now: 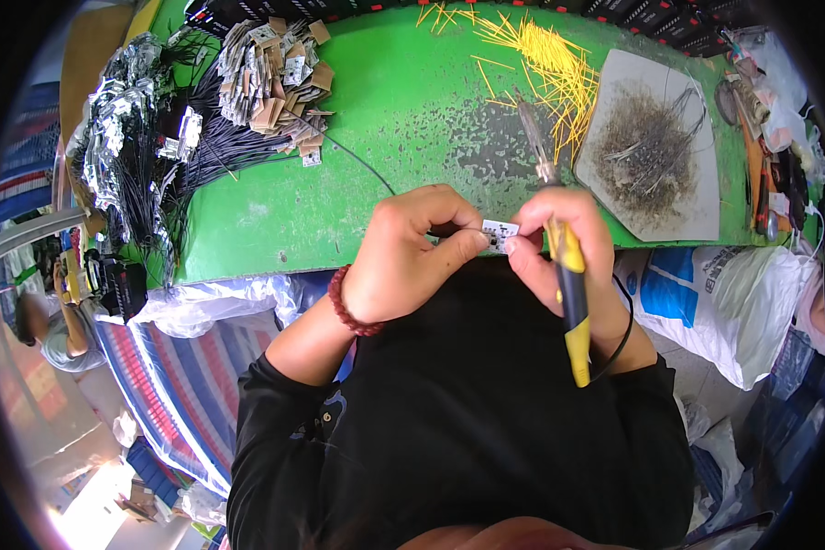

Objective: Assembling electronic toy components by cutting and stripping wires using pliers at a factory workbench.

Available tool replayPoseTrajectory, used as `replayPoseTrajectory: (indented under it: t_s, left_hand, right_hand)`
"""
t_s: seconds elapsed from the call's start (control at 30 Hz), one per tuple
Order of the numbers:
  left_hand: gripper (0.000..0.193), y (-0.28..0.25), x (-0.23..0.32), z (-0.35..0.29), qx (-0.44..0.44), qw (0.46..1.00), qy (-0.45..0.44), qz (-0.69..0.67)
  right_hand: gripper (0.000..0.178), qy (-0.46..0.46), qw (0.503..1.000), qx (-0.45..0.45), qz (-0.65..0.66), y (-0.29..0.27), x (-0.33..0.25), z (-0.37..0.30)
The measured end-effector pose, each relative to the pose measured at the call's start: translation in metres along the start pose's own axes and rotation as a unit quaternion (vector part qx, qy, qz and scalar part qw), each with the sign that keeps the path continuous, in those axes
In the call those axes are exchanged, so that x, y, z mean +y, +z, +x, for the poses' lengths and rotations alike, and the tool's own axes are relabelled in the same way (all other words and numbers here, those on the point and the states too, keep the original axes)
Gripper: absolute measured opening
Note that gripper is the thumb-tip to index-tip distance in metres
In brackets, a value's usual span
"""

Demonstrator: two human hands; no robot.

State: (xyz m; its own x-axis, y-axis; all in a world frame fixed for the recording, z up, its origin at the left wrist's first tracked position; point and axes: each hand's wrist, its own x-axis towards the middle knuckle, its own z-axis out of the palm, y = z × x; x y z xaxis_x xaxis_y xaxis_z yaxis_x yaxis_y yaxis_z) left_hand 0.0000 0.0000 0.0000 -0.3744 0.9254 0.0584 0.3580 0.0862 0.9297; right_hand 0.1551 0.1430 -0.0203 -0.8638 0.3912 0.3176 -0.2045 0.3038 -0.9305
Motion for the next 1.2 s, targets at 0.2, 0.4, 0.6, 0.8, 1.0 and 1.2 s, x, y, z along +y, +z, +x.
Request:
replayPoseTrajectory:
  t_s: [0.2, 0.4, 0.6, 0.8, 1.0, 1.2]
  left_hand:
    - [0.012, 0.002, -0.007, -0.001, -0.098, 0.915, -0.152, -0.362]
    - [0.02, -0.023, 0.018, -0.008, -0.096, 0.993, 0.02, -0.066]
    - [0.021, -0.074, 0.032, -0.047, 0.034, 0.935, 0.118, 0.332]
    - [0.023, -0.076, -0.058, -0.052, 0.036, 0.924, 0.034, 0.378]
    - [0.021, -0.072, -0.053, -0.027, 0.027, 0.924, 0.052, 0.378]
    - [0.011, -0.013, -0.046, 0.073, -0.077, 0.935, 0.181, 0.296]
  right_hand:
    - [0.044, 0.14, 0.943, -0.01, 0.303, 0.003, 0.01, -0.003]
    - [0.042, 0.053, 0.983, 0.018, 0.173, -0.016, -0.015, 0.004]
    - [0.028, -0.045, 0.998, 0.021, 0.05, -0.043, 0.0, 0.01]
    - [0.031, 0.043, 0.995, -0.046, -0.084, 0.006, 0.046, 0.011]
    - [0.033, -0.037, 0.978, 0.001, -0.205, -0.004, 0.053, 0.009]
    - [0.041, 0.037, 0.981, 0.19, -0.013, -0.053, 0.041, -0.031]
